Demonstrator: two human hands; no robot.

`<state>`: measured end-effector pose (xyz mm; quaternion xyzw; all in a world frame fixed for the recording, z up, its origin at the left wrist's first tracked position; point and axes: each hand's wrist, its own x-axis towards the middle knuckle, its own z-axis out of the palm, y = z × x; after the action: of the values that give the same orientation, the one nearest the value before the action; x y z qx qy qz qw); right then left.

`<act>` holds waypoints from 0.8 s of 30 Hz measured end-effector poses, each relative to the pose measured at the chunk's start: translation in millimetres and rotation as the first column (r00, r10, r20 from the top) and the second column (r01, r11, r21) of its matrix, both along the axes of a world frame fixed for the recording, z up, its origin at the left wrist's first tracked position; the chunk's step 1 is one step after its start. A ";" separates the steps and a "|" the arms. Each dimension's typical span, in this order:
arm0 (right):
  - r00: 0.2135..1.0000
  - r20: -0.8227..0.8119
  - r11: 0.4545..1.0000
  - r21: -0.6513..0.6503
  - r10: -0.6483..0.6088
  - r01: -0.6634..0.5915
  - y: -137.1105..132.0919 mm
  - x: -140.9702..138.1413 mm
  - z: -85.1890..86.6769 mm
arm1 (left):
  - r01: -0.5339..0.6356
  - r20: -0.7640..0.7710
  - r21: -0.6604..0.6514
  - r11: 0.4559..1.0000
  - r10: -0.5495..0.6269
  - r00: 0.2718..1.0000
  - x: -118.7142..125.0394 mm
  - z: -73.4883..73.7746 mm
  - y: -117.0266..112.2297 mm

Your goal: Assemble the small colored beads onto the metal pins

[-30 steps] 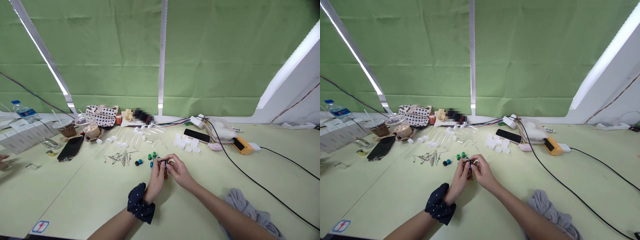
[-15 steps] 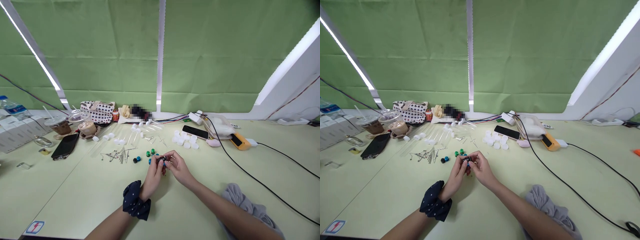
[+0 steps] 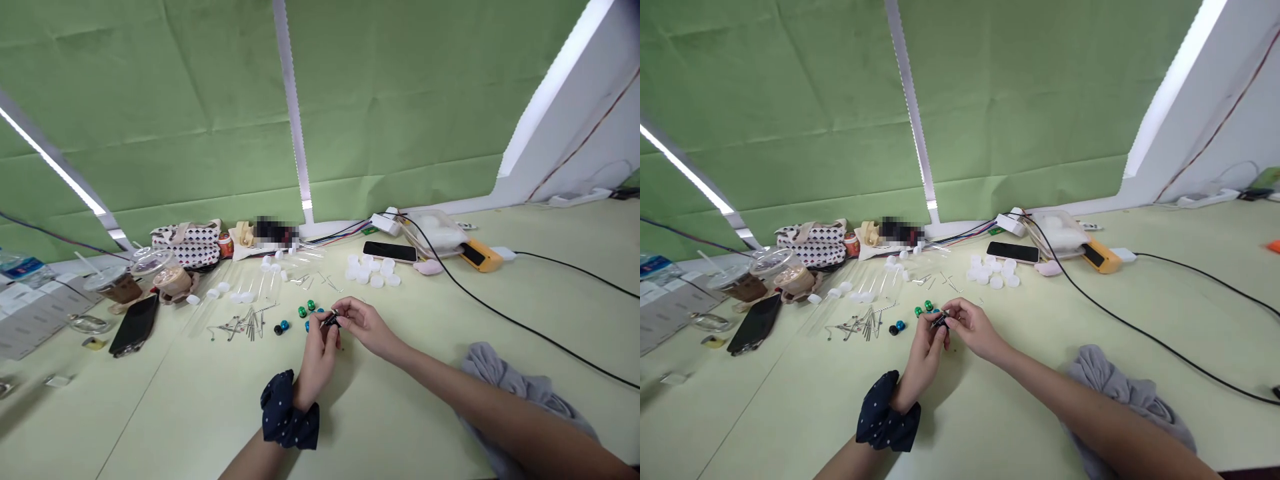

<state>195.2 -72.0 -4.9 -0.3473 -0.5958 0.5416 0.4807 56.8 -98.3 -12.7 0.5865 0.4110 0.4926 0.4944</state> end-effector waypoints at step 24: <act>0.995 0.013 0.994 -0.035 0.102 -0.101 3.1 7.3 4.0 | -0.012 0.109 -0.025 1.000 0.015 0.994 0.1 -1.1 7.8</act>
<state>202.5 -68.9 -0.8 -0.3288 -0.6069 0.5728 0.4420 56.9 -90.4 -13.7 0.5501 0.3932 0.5222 0.5197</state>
